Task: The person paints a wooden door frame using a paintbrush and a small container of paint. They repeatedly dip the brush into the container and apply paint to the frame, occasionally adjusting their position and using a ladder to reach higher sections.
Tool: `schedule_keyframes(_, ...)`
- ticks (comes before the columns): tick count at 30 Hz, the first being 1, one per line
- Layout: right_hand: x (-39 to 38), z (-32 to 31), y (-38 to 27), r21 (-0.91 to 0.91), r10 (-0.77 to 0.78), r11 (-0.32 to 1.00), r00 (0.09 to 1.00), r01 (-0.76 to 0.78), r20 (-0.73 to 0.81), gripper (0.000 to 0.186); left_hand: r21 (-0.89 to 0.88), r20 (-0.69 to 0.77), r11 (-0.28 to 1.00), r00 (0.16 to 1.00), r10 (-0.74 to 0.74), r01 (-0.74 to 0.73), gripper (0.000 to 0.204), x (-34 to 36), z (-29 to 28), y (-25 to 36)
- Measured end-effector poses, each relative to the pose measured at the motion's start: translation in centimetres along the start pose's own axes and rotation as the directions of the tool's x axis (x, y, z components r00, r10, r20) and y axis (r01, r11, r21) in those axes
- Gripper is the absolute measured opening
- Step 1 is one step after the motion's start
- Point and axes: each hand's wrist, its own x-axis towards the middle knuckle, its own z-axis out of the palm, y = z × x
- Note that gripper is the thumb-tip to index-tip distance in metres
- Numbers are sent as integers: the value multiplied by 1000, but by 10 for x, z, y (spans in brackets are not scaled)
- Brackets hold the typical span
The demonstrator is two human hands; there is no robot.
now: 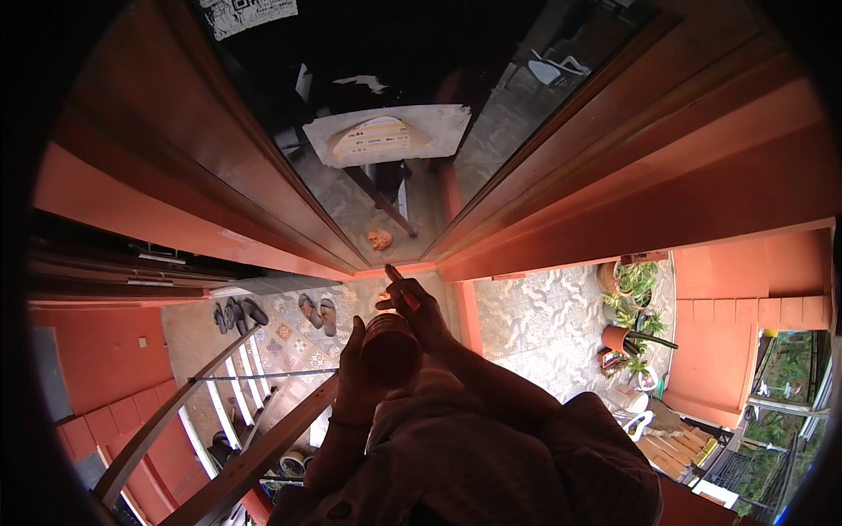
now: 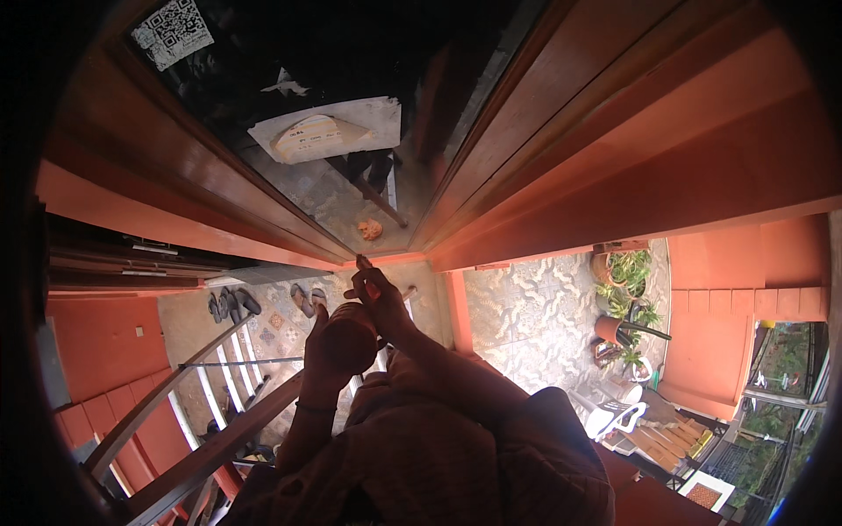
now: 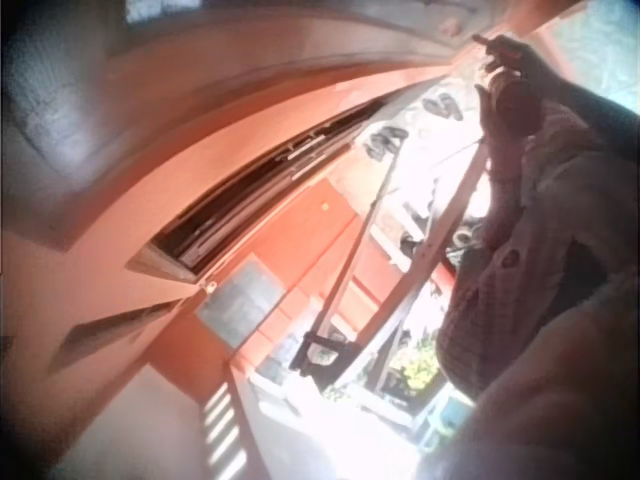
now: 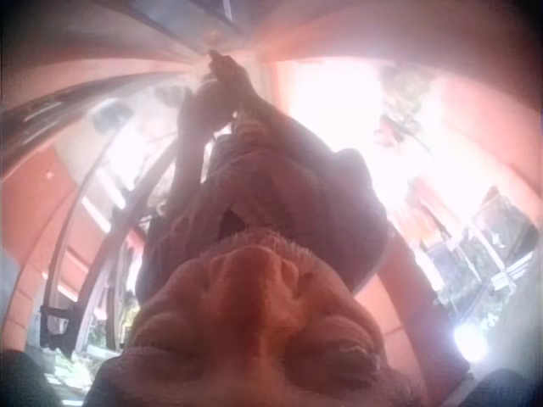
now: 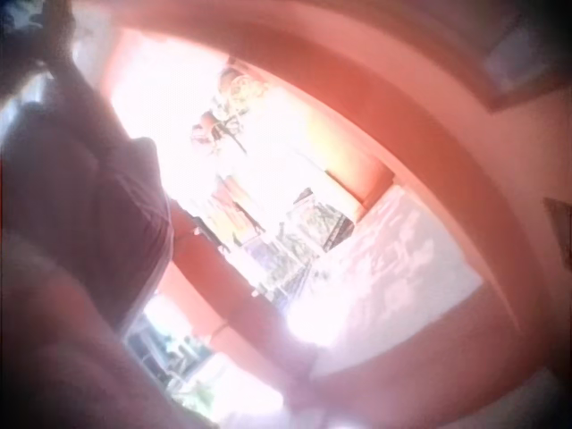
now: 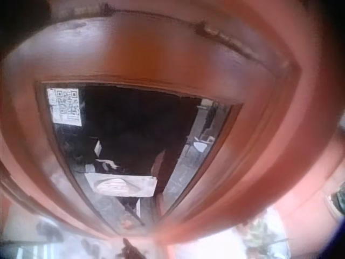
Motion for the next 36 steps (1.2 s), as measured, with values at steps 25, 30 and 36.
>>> schedule_keyframes(25, -15, -32, -32, 683, -163, 729, 980, 45, 109, 36, -134, 103, 990, 994, -28, 42, 88, 24, 56, 2)
schedule_keyframes(30, -29, -33, -51, 723, -226, 690, 960, 36, 168, 46, -277, 338, 949, 940, -50, 150, 104, 17, 37, 11)
schedule_keyframes(36, -39, -61, -46, 564, -257, 797, 967, 215, -6, 59, -97, -99, 967, 969, 225, -234, 104, -25, 61, 30)
